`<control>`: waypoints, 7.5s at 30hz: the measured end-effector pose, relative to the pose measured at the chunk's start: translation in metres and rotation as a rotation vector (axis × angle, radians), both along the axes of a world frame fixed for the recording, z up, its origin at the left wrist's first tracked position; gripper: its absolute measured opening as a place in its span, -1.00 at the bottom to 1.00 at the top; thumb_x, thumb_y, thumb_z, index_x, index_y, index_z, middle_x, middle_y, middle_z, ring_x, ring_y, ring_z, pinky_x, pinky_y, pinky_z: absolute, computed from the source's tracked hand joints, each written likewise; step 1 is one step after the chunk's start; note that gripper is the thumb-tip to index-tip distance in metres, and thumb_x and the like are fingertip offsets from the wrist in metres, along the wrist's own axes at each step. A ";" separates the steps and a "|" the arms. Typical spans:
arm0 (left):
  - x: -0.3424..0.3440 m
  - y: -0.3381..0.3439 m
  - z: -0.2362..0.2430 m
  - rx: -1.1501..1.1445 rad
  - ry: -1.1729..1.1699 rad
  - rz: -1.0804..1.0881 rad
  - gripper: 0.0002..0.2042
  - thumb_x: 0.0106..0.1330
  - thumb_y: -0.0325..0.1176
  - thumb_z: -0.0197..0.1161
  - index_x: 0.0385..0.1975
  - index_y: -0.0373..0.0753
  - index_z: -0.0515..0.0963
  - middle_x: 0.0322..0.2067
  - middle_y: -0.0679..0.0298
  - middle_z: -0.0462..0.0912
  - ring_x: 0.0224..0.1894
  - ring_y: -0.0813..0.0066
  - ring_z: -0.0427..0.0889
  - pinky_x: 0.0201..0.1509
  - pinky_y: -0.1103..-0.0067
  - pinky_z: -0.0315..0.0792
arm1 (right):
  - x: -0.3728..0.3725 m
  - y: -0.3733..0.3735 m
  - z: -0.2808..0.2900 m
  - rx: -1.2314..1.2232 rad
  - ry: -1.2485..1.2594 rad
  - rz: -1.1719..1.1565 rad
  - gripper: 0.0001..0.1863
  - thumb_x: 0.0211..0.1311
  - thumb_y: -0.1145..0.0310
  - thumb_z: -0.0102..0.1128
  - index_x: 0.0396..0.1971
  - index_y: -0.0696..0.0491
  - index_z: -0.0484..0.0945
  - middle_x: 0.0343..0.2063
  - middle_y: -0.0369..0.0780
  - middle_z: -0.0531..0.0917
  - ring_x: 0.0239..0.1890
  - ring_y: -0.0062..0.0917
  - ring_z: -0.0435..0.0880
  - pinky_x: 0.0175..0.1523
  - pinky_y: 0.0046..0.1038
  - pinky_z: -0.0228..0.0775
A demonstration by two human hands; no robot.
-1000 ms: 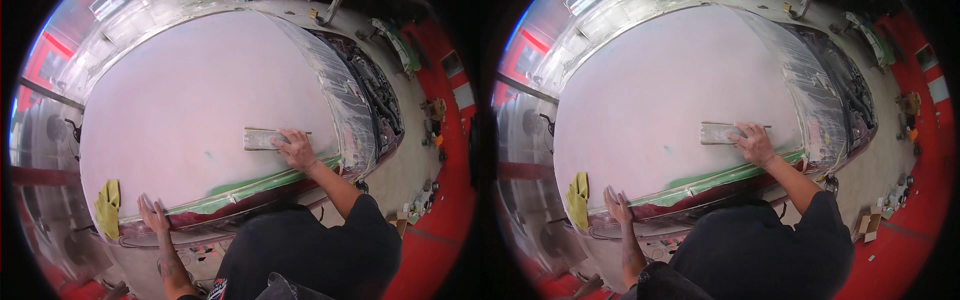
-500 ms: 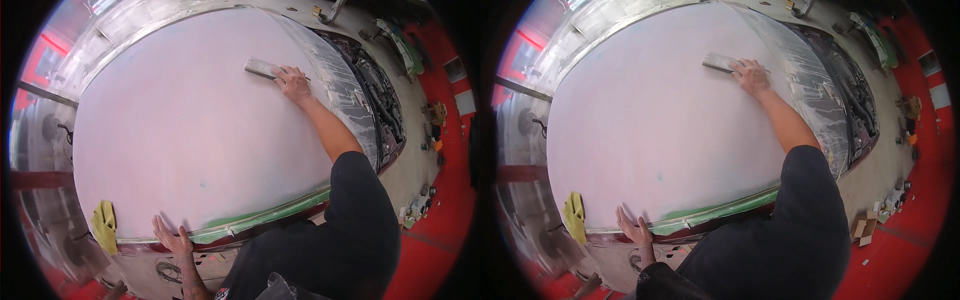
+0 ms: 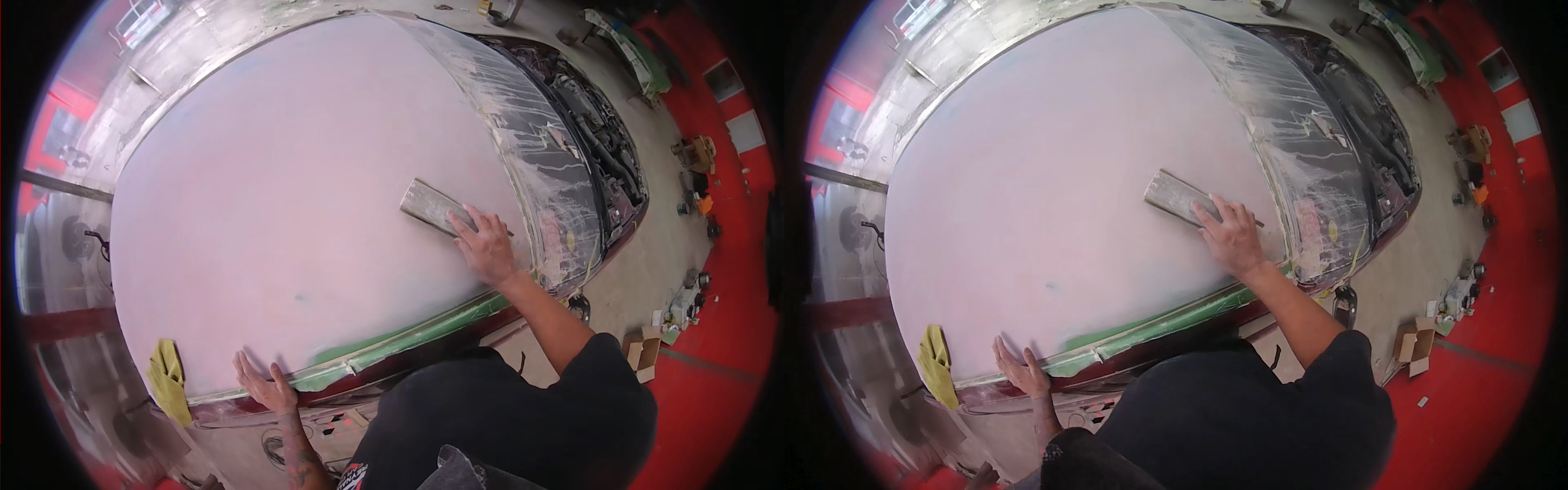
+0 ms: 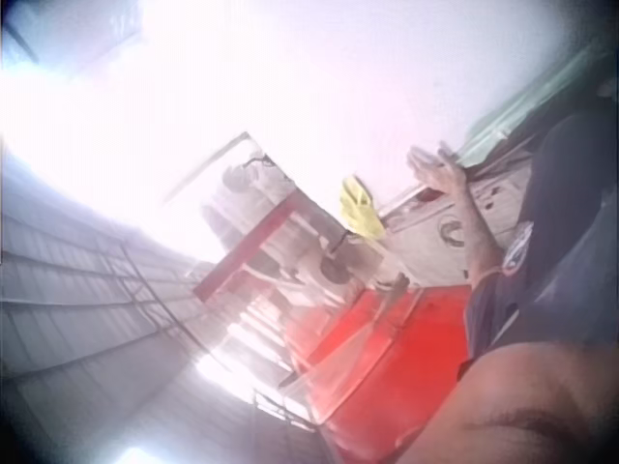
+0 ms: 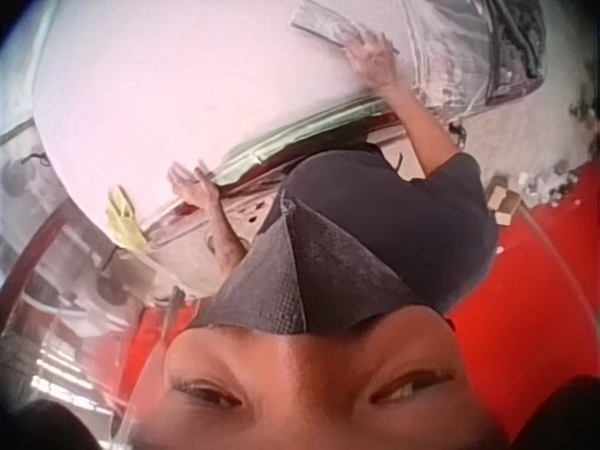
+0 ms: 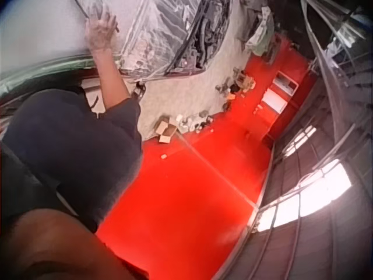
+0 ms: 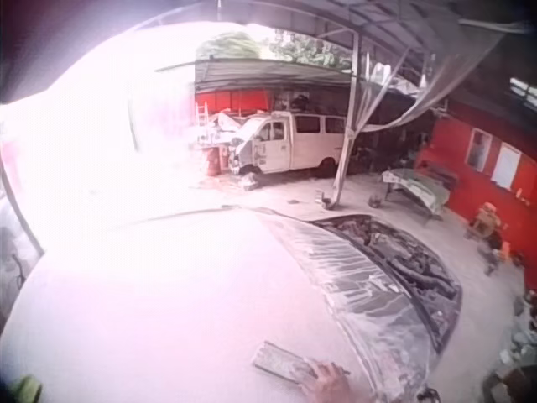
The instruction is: The person sands the car roof with a sanding block.
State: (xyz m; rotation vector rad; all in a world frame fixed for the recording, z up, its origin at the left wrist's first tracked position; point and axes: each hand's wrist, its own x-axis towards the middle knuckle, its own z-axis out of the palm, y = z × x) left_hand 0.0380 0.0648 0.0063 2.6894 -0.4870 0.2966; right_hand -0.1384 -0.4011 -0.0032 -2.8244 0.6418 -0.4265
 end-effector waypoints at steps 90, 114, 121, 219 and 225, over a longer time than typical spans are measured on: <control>-0.013 -0.006 0.005 -0.005 0.064 0.065 -0.28 0.37 0.09 0.18 0.42 -0.22 0.26 0.42 0.02 0.27 0.49 0.00 0.19 0.51 -0.02 -0.07 | 0.300 -0.144 -0.004 -0.225 0.199 -0.116 -0.50 0.43 0.05 0.01 0.31 -0.19 0.46 0.16 -0.13 0.53 0.13 -0.12 0.51 0.19 -0.10 0.43; -0.012 -0.010 0.007 -0.023 0.057 0.075 -0.28 0.27 -0.04 0.30 0.40 -0.22 0.29 0.40 0.02 0.30 0.48 0.01 0.21 0.52 -0.01 -0.06 | 0.310 -0.121 0.008 -0.250 0.209 -0.069 -0.49 0.39 0.09 0.07 0.30 -0.13 0.45 0.09 -0.08 0.55 0.08 -0.09 0.53 0.11 -0.10 0.47; -0.011 -0.011 0.008 -0.038 0.059 0.082 -0.27 0.28 -0.05 0.30 0.41 -0.22 0.28 0.40 0.04 0.30 0.49 0.00 0.19 0.51 -0.03 -0.06 | 0.257 -0.063 -0.006 -0.194 0.093 -0.024 -0.49 0.37 0.12 0.11 0.30 -0.18 0.46 0.15 -0.10 0.52 0.11 -0.11 0.49 0.13 -0.06 0.43; -0.009 -0.009 0.003 0.098 0.095 0.097 -0.38 0.43 -0.04 0.10 0.41 -0.22 0.28 0.43 -0.04 0.21 0.48 -0.03 0.14 0.53 0.03 -0.10 | 0.156 -0.184 -0.032 -0.088 0.208 -0.412 -0.48 0.41 0.04 0.05 0.32 -0.14 0.43 0.12 -0.04 0.54 0.18 -0.10 0.47 0.20 -0.09 0.41; -0.004 -0.008 0.006 0.123 0.069 0.096 -0.40 0.45 -0.04 0.09 0.41 -0.20 0.29 0.42 -0.02 0.24 0.46 -0.03 0.17 0.52 0.05 -0.05 | 0.021 0.012 -0.003 -0.076 0.016 -0.047 -0.40 0.20 0.23 0.31 0.29 -0.09 0.48 0.17 -0.07 0.49 0.04 -0.17 0.49 0.14 -0.15 0.37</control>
